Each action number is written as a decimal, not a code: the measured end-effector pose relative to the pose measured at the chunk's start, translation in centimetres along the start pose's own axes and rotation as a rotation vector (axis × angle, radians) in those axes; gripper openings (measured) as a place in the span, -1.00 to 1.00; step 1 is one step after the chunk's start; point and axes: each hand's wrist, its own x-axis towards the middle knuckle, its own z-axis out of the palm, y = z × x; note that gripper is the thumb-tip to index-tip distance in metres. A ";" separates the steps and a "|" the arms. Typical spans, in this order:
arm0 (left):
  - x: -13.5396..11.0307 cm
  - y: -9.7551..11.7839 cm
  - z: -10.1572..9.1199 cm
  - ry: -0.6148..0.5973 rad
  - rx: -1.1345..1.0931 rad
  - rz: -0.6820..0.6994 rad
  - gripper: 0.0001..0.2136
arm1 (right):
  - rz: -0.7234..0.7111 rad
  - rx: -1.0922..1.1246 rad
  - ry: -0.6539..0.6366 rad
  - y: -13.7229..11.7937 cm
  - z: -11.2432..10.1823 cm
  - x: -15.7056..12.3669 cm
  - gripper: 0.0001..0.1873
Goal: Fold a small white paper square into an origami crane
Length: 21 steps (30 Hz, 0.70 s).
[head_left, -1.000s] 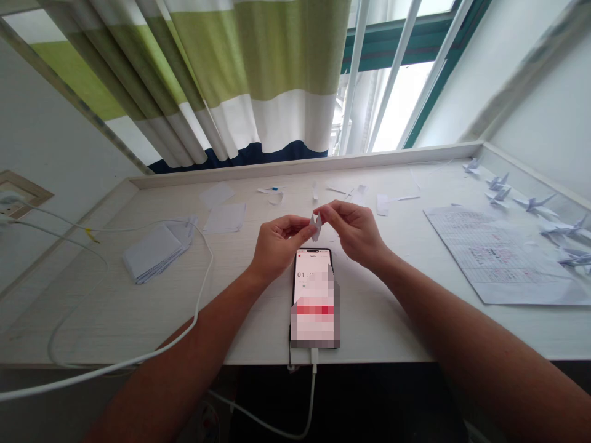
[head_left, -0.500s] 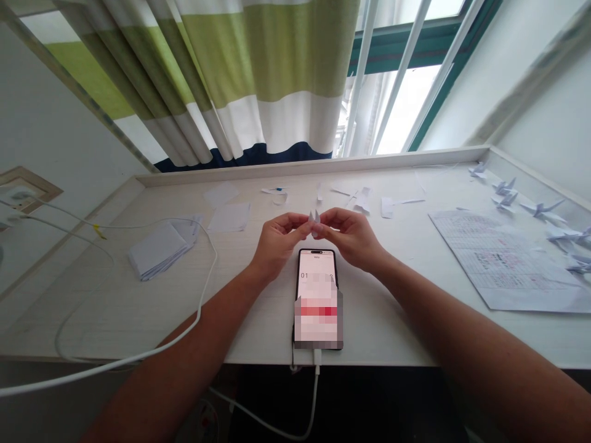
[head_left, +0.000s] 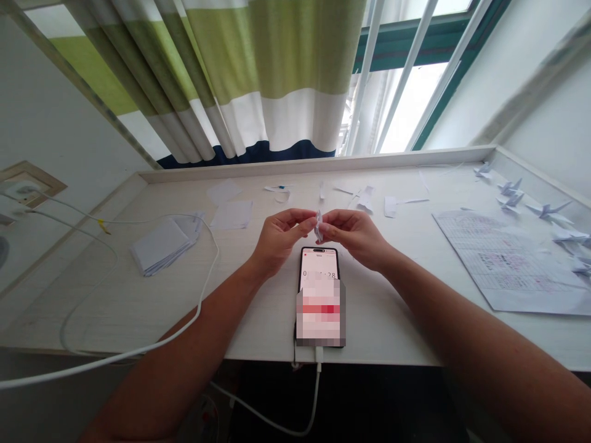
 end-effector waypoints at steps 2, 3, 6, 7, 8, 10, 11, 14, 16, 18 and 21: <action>0.0 0.1 0.0 0.012 0.005 -0.001 -0.82 | -0.005 0.000 0.001 0.0 0.1 0.0 -0.73; 0.0 0.1 0.0 0.017 0.010 0.004 -0.82 | -0.009 0.000 0.001 -0.1 0.1 0.0 -0.73; 0.0 0.3 0.0 0.013 0.015 0.017 -0.83 | -0.014 -0.005 -0.002 -0.1 0.3 0.0 -0.73; 0.0 0.3 0.0 0.007 0.008 0.014 -0.83 | -0.014 -0.009 -0.004 -0.1 0.3 0.0 -0.72; 0.0 0.4 0.0 -0.002 -0.002 0.008 -0.82 | -0.013 -0.013 -0.006 -0.2 0.3 -0.1 -0.72; 0.0 0.5 0.0 -0.022 -0.015 -0.007 -0.81 | -0.012 -0.020 -0.008 -0.2 0.4 -0.1 -0.72; 0.0 0.5 0.0 -0.027 -0.019 -0.010 -0.80 | -0.014 -0.022 -0.009 -0.2 0.4 -0.1 -0.72; 0.1 0.5 0.1 -0.019 -0.022 -0.011 -0.78 | -0.022 -0.025 -0.007 -0.2 0.3 -0.1 -0.73; 0.1 0.5 0.1 -0.008 -0.016 -0.017 -0.77 | -0.024 -0.030 -0.005 -0.2 0.3 -0.1 -0.73; 0.1 0.5 0.0 0.001 -0.001 -0.027 -0.78 | -0.021 -0.040 0.001 -0.2 0.2 -0.1 -0.73; 0.1 0.5 0.1 0.024 0.037 -0.030 -0.81 | -0.020 -0.043 0.011 -0.1 0.2 -0.1 -0.72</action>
